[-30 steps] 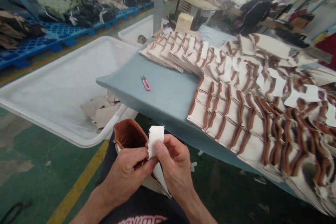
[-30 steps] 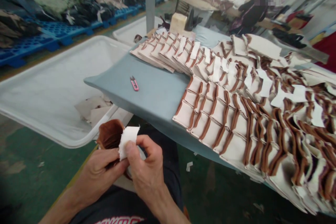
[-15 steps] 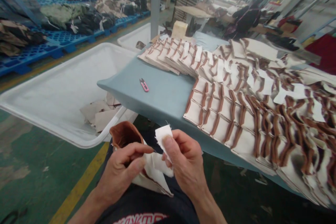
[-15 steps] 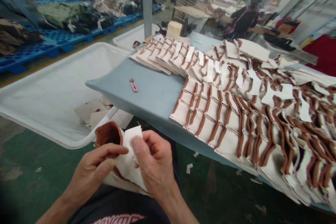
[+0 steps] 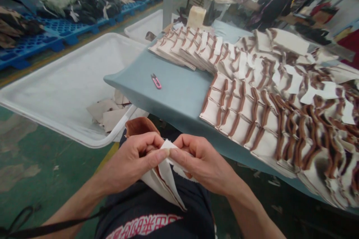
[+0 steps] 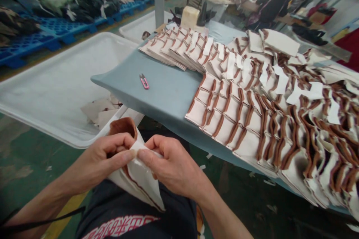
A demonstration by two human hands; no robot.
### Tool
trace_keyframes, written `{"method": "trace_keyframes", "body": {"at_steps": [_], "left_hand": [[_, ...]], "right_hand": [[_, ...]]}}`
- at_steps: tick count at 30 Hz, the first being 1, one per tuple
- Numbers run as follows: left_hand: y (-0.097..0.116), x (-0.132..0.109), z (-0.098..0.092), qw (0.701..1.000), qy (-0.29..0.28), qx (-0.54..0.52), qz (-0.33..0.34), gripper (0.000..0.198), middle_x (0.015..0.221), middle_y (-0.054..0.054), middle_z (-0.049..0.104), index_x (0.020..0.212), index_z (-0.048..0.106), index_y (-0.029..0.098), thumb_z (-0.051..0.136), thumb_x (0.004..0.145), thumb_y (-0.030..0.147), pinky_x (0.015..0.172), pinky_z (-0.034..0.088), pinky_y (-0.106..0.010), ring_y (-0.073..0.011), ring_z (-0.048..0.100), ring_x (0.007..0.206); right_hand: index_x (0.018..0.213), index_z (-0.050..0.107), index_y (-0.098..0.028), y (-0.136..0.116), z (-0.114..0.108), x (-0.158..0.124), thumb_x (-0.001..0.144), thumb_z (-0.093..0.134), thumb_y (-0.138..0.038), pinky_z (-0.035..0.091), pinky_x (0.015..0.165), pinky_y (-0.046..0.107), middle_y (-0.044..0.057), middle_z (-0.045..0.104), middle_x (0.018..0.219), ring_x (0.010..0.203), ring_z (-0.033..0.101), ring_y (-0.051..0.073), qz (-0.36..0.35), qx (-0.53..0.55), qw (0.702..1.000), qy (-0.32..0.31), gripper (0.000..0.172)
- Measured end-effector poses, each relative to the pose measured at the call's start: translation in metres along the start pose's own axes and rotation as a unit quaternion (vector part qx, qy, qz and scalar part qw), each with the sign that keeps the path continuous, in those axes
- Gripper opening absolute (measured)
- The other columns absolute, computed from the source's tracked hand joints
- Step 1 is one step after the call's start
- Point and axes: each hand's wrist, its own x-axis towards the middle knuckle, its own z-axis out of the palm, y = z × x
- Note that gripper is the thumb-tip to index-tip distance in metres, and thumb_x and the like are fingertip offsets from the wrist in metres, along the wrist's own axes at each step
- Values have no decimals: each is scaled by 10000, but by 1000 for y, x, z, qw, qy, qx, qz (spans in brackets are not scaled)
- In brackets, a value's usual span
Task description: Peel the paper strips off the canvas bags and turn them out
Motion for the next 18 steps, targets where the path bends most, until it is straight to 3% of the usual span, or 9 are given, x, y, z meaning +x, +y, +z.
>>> {"method": "trace_keyframes", "body": {"at_steps": [4,14,18], "left_hand": [[4,2,-1,999,13,38,16,383,634,39,546,774,692,175,701,963,508,486,352,-191,-112,480,545],[-2,0,-3,999,23,-27,-2,416,626,36,604,767,658,191,682,1008,529,441,330,-200,-108,501,501],[-11,-1,-6,997,69,-30,0,445,667,30,626,900,702,201,610,1067,602,458,363,-219,-125,510,525]], "right_hand": [[817,591,-215,-3,-4,1,972,718,-647,268,431,184,-88,422,607,505,353,81,-9,-21,1000,-11,476],[839,605,-206,-2,-5,10,890,752,-818,272,433,193,-97,446,610,499,353,72,-4,32,999,-36,632],[846,611,-198,-1,-8,10,847,778,-848,272,436,192,-95,453,620,498,347,66,13,44,998,-36,672]]}}
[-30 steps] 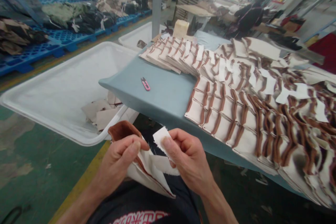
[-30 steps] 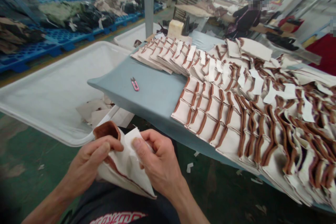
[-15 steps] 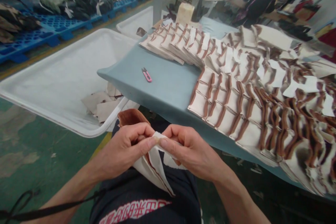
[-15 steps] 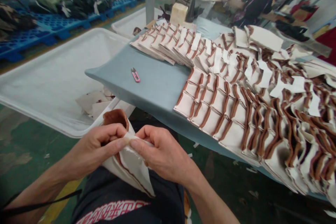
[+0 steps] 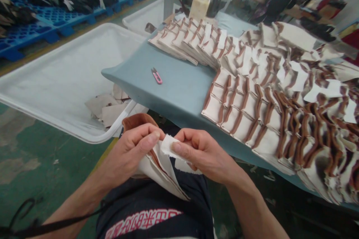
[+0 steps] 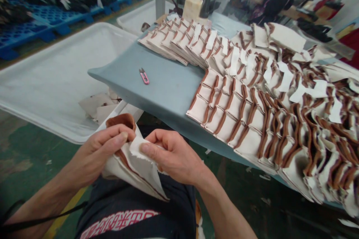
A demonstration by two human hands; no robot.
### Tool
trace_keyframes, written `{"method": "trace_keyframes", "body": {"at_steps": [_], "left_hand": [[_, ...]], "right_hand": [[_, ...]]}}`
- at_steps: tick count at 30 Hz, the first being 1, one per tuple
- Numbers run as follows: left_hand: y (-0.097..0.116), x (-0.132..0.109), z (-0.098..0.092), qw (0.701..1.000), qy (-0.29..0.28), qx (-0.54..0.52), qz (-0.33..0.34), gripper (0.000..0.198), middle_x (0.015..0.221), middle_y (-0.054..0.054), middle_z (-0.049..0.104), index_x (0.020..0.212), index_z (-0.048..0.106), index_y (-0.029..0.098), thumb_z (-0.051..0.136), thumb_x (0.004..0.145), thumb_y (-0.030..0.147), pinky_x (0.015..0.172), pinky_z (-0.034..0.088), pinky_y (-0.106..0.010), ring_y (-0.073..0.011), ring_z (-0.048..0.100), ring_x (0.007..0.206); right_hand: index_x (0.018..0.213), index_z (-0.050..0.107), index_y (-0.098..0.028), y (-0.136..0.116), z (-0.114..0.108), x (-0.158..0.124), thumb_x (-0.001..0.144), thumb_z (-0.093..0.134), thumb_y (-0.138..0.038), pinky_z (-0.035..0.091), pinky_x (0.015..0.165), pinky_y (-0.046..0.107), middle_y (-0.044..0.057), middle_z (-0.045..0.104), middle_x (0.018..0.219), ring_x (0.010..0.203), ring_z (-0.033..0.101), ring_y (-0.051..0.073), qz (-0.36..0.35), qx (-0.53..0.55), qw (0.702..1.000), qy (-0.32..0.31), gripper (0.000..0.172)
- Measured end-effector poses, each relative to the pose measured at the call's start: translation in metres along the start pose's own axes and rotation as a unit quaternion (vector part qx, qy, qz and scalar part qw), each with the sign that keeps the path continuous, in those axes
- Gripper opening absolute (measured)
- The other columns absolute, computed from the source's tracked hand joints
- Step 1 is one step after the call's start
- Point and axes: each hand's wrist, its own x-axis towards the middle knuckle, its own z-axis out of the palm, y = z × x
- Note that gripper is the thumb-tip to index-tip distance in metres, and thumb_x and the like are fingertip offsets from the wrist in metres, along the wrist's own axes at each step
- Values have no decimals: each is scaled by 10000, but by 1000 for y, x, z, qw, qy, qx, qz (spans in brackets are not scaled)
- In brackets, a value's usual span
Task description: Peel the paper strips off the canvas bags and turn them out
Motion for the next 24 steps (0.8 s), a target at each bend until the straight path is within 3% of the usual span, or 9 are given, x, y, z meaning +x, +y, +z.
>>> {"method": "trace_keyframes", "body": {"at_steps": [3,6,9,12,16,20,24], "left_hand": [[-12,-2,-1,995,93,18,21,453,797,4,668,989,711,214,575,1089,635,514,421,-239,-149,556,615],[-23,-6,3,986,164,-8,39,551,719,23,555,825,582,231,584,1055,732,522,398,-264,-160,478,612],[-29,-9,9,980,193,-12,34,731,617,44,407,687,431,248,504,991,908,502,334,-278,-153,364,573],[-34,-12,8,982,186,-11,18,809,567,44,358,606,367,250,434,955,977,482,289,-286,-138,300,538],[-41,-19,-1,988,149,-36,1,853,572,17,463,601,497,218,398,958,986,478,302,-282,-138,370,521],[-46,-25,-9,993,101,-57,-19,870,647,-26,627,718,674,169,477,928,990,506,374,-270,-159,502,559],[-48,-25,-11,994,88,-66,-28,927,657,-39,674,746,736,153,425,929,1008,523,406,-265,-159,524,565]], "right_hand": [[861,613,-193,6,-1,0,838,828,-806,265,432,189,-91,472,622,490,348,61,7,18,1000,2,651],[860,600,-198,25,5,6,833,857,-777,253,430,189,-95,479,605,474,334,55,7,57,998,1,635],[818,577,-205,51,20,17,800,848,-834,244,435,193,-98,473,571,464,323,51,3,92,996,-5,685],[813,571,-209,73,36,25,792,829,-866,247,448,198,-104,453,553,465,317,53,7,109,994,3,707],[827,563,-215,85,49,26,804,819,-864,247,452,199,-104,459,565,467,316,53,11,123,991,43,698],[855,555,-222,81,53,19,841,805,-830,252,456,195,-103,474,567,469,319,58,-6,122,989,80,658],[875,551,-230,70,59,8,918,773,-696,266,459,200,-101,471,580,477,332,70,-6,103,991,84,518]]}}
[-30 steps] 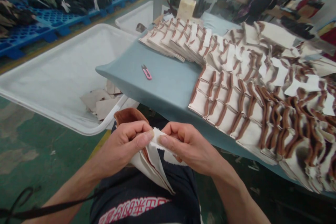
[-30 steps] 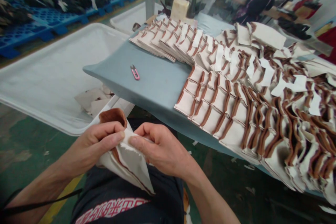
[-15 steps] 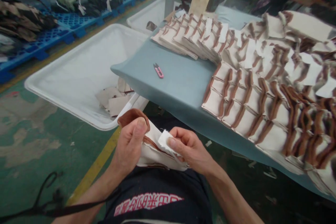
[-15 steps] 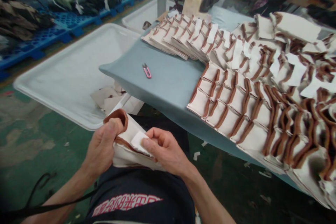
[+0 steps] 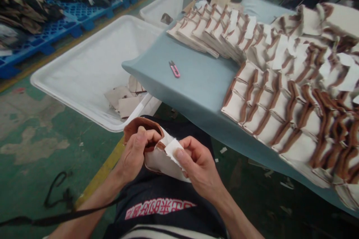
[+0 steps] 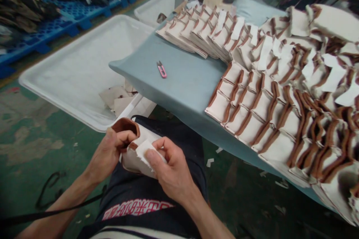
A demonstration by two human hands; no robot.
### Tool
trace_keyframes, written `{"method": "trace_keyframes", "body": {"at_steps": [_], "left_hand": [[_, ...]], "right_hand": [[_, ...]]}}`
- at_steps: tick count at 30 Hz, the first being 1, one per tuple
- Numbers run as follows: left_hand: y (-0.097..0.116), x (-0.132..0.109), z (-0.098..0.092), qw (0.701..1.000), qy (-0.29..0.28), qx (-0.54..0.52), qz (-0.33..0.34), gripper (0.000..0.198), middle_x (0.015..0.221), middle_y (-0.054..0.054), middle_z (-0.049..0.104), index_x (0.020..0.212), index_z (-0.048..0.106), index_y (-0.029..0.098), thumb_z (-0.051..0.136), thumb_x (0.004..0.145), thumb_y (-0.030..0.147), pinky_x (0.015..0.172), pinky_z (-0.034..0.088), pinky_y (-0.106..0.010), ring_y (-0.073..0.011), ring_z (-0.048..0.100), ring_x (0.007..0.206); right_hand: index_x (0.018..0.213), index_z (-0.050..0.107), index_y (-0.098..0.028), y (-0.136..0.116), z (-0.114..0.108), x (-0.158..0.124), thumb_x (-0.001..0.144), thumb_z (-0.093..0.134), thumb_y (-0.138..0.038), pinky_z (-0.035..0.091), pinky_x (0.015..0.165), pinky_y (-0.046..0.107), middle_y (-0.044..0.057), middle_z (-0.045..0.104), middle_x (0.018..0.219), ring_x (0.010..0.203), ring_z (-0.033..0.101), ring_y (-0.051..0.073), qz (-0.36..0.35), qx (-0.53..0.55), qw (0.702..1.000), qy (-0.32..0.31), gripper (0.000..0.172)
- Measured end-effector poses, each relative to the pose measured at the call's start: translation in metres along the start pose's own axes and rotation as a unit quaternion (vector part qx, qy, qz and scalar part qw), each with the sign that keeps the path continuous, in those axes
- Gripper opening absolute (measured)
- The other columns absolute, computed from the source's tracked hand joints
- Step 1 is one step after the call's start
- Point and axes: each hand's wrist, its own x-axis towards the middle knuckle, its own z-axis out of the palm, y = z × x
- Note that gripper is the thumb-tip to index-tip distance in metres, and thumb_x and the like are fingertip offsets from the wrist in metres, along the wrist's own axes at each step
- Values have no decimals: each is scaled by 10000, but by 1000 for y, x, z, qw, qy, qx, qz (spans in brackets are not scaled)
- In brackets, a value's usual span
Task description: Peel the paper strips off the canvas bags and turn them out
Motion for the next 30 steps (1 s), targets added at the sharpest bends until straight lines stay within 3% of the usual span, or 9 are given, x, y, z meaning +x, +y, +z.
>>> {"method": "trace_keyframes", "body": {"at_steps": [6,14,22,27,30], "left_hand": [[-1,-3,0,1000,-5,17,9,898,710,-68,758,784,794,142,482,950,968,581,446,-276,-188,616,633],[-5,-4,-2,999,-12,35,12,907,728,-74,778,840,803,147,403,994,947,560,462,-277,-198,629,622],[-4,-5,-2,997,-27,73,26,893,665,-51,713,913,810,135,348,1048,888,491,406,-265,-172,550,539],[3,-4,0,991,-19,116,63,779,648,-20,645,845,763,160,392,1079,803,506,374,-269,-158,493,554],[12,-3,2,985,-15,150,85,583,628,12,588,746,688,179,520,1079,628,535,369,-262,-145,472,569]], "right_hand": [[871,582,-225,-1,8,0,951,687,-535,283,491,222,-72,511,604,525,397,101,1,-122,992,29,337],[852,548,-240,-4,10,3,920,680,-568,300,487,227,-89,487,590,515,395,99,15,-106,993,48,360],[857,555,-240,-7,9,5,928,684,-567,298,474,219,-92,488,583,508,398,99,13,-102,994,44,359],[849,558,-240,-8,9,5,932,698,-567,300,469,218,-85,495,582,501,403,101,13,-107,993,47,365],[847,554,-243,-8,9,5,941,697,-564,293,467,218,-85,496,574,497,395,101,13,-108,993,43,364]]}}
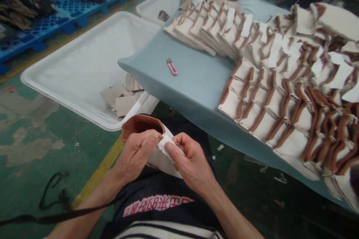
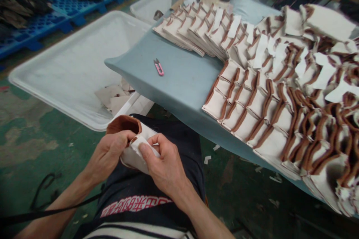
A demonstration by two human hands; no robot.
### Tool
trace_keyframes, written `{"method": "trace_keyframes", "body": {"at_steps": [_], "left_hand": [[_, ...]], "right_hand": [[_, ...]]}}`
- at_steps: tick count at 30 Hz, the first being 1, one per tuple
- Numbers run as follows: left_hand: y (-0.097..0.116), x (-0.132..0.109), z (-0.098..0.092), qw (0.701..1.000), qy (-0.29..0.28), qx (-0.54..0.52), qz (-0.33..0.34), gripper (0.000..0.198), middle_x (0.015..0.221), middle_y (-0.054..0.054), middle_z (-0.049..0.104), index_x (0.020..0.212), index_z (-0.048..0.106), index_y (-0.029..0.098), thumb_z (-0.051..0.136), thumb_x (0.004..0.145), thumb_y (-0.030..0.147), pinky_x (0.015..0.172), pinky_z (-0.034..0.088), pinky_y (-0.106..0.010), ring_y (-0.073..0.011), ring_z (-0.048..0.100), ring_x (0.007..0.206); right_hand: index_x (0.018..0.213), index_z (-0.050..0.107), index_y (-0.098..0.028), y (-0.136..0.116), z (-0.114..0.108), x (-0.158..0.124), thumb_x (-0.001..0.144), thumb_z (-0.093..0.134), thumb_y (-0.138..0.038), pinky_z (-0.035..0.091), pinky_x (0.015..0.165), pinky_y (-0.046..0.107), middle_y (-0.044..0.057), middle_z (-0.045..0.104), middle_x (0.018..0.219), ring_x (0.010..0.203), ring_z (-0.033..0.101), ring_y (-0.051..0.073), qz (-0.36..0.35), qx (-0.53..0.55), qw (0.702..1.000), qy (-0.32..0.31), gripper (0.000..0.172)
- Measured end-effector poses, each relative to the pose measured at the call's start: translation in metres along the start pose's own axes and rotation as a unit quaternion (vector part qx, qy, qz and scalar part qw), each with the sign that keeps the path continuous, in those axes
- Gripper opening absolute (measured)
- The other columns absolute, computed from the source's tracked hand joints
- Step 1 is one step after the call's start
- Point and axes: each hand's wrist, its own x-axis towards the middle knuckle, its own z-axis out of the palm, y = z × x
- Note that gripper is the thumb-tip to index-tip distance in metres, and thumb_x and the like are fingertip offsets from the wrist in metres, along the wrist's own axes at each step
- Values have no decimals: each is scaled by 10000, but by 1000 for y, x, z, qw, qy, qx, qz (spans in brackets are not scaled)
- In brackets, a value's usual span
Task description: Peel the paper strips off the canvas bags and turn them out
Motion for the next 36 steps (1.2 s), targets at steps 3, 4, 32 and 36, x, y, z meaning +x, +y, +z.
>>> {"method": "trace_keyframes", "body": {"at_steps": [3,4,32,36], "left_hand": [[7,3,1,999,2,35,9,387,640,28,594,720,670,184,640,1000,450,548,372,-247,-135,489,580],[8,3,1,999,3,45,12,348,646,31,601,725,676,184,652,981,418,549,373,-243,-132,495,582],[32,23,-16,983,-54,136,113,396,593,47,552,692,639,215,580,1026,418,540,366,-252,-134,485,526],[47,26,-13,978,-99,127,132,369,591,43,565,688,626,224,588,1019,385,539,374,-249,-136,476,518]], "right_hand": [[848,554,-242,2,1,0,955,698,-559,282,474,219,-82,513,571,502,400,102,-7,-18,1000,3,364],[848,554,-242,2,1,1,957,699,-561,281,476,221,-82,516,573,506,403,103,-9,-23,1000,4,367],[1038,765,-248,36,-77,-85,984,752,-338,466,691,327,41,816,828,747,774,257,1,-424,906,5,106],[1185,767,-267,-8,-77,-68,993,771,-340,589,865,366,60,855,1024,923,806,266,-183,-322,924,93,205]]}}
